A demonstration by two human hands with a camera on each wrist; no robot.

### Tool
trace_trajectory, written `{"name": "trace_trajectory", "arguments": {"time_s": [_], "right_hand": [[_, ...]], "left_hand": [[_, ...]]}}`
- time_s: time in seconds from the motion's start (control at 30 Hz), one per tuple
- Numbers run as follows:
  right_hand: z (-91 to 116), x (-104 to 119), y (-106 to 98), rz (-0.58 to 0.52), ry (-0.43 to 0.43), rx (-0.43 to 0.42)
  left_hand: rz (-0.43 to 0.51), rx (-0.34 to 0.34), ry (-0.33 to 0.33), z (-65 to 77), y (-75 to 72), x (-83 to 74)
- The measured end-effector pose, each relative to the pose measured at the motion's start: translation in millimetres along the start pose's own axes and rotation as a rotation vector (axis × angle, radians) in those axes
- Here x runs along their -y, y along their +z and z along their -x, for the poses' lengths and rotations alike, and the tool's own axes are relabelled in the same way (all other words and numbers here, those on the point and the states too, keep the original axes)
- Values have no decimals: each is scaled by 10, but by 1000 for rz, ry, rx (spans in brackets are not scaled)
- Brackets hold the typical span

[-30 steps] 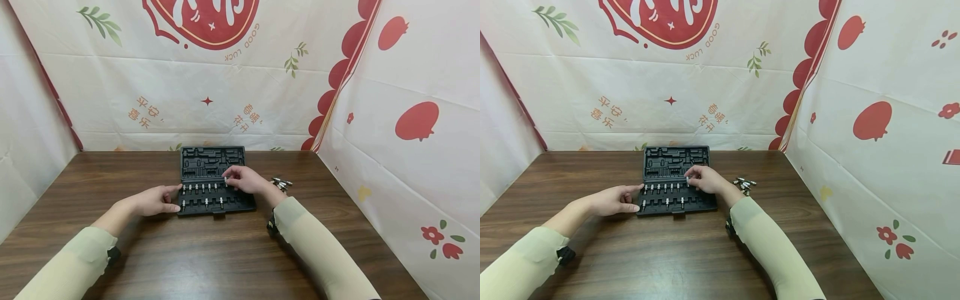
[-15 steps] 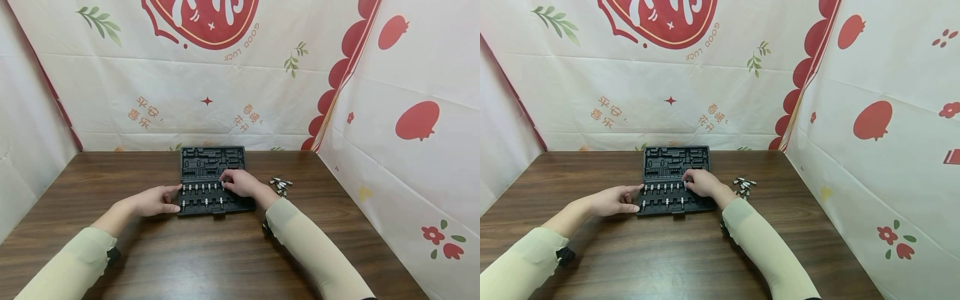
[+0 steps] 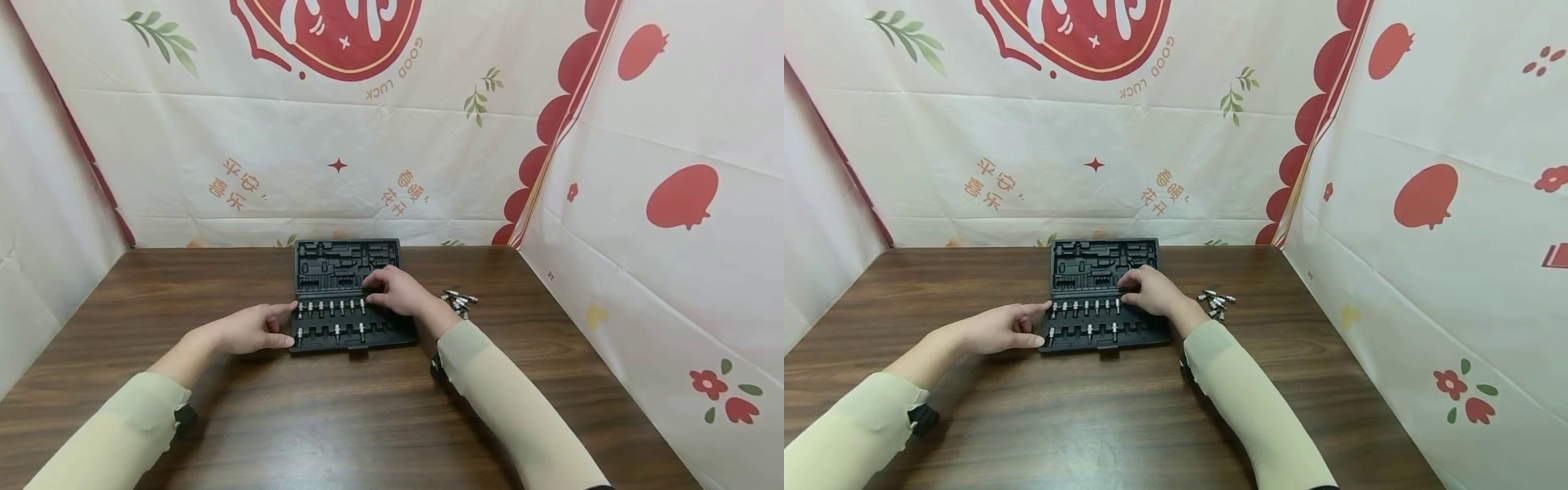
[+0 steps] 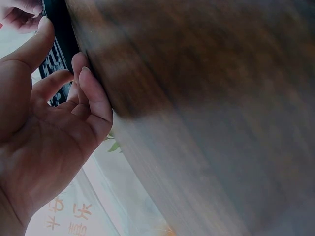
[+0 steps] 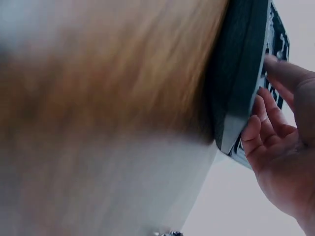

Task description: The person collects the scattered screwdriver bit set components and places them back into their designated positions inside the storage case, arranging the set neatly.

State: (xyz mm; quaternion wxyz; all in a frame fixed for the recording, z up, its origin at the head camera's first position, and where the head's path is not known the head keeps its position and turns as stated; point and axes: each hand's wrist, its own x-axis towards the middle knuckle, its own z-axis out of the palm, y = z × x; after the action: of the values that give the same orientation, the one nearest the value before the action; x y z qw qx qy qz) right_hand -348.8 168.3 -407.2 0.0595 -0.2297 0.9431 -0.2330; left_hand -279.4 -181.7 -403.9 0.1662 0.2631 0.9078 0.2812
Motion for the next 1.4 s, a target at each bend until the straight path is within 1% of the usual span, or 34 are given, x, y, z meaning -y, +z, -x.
{"name": "trace_trajectory", "arguments": {"time_s": [0.13,0.23,0.33,0.47,0.63,0.93,1.17,1.4], "right_hand": [[-22,-37,-9,-11,20,35],[-39,-37,-2,3,21,58],[-60,-27,9,33,16,57],[-83,-16,20,45,33,50],[-98,-14,32,42,55,50],[-90,-2,30,17,66,61],[-87,1,18,22,65,60],[-77,-8,16,23,66,57]], "left_hand": [[7,0,4,9,3,4],[11,1,8,15,8,13],[10,0,8,21,11,18],[4,-2,7,22,13,19],[1,-2,11,17,15,22],[12,0,12,6,22,30],[5,-3,9,-5,30,25],[-1,-9,20,-11,20,3]]}}
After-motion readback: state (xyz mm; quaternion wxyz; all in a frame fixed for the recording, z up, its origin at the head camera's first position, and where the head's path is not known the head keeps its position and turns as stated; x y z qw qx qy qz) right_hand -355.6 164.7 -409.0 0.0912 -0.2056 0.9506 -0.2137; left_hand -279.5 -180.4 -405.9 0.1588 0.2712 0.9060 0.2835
